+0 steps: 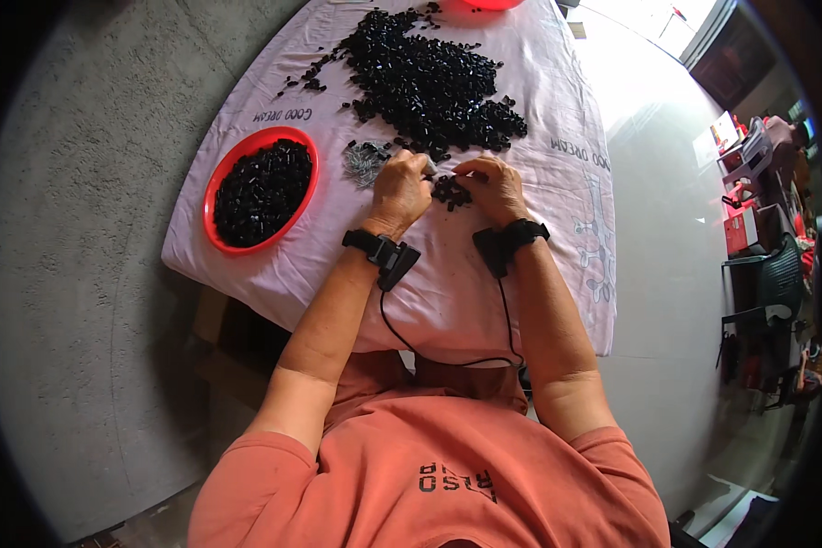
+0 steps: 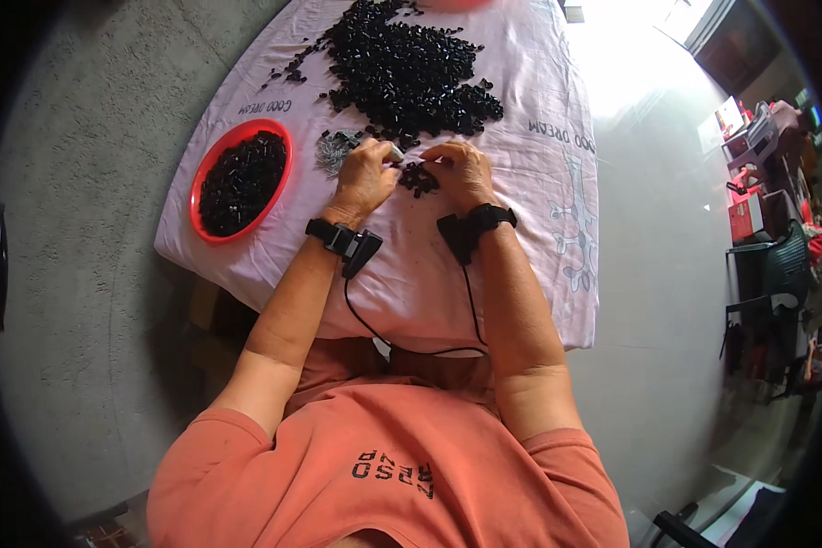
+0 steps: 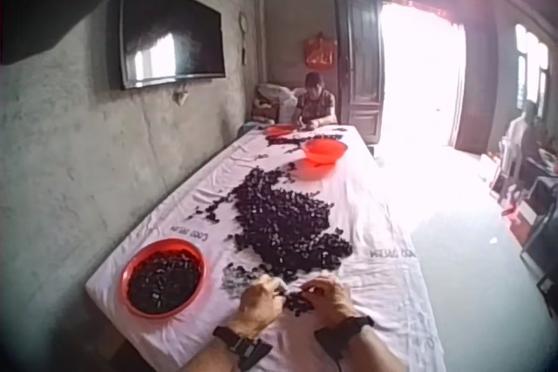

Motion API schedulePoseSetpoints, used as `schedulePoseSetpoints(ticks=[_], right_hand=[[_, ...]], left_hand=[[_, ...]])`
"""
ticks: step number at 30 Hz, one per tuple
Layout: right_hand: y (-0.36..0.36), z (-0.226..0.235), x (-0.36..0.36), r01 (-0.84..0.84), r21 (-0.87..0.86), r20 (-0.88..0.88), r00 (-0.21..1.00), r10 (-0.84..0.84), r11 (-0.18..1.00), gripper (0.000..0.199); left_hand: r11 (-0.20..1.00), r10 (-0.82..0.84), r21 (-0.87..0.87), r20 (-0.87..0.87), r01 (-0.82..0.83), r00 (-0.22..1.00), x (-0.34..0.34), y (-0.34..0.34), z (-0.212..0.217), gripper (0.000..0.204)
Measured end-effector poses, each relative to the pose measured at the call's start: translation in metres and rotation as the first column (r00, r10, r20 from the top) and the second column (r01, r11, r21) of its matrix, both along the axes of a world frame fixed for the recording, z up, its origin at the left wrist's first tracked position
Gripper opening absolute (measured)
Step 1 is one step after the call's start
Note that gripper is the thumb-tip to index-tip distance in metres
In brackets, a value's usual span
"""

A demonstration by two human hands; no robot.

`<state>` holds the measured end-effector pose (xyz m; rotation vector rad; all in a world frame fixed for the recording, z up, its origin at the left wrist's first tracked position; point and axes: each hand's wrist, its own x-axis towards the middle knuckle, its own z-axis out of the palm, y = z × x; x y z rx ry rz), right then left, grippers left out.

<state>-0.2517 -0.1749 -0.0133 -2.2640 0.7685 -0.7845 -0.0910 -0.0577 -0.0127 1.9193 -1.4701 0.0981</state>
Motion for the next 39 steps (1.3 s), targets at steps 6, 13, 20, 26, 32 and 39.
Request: schedulePoseSetpoints(ticks=[6,13,20,26,32,39], right_hand=[[0.001,0.000,0.001,0.038,0.034,0.011,0.999,-0.038,0.999,0.018],[0.002,-0.001,0.002,0.026,0.078,0.053,0.998,-0.031,0.997,0.021],[0.002,-0.001,0.004,0.046,-0.001,-0.032,0.998,-0.046,0.999,0.025],[0.012,0.006,0.020,0.168,-0.021,-0.107,0.980,-0.169,0.986,0.026],[0.001,0.000,0.012,0.155,0.214,0.096,0.979,-0.179,0.964,0.020],[0.005,-0.010,0.007,-0.031,0.406,0.257,0.963,-0.081,0.913,0.018]], left_hand=[[0.987,0.151,-0.018,-0.188,-0.157,0.970,0.037,0.020,0.000,0.013],[1.000,-0.025,-0.021,-0.390,0.018,0.921,0.025,0.012,-0.007,0.012],[0.998,0.046,-0.031,-0.320,-0.059,0.946,0.019,0.030,0.009,0.012],[0.985,0.006,-0.147,-0.505,-0.093,0.863,0.019,0.041,-0.002,0.014],[0.987,-0.021,-0.125,-0.726,-0.102,0.688,0.012,0.046,0.000,0.010],[0.991,0.068,-0.025,-0.757,-0.133,0.650,0.011,0.047,-0.003,0.007]])
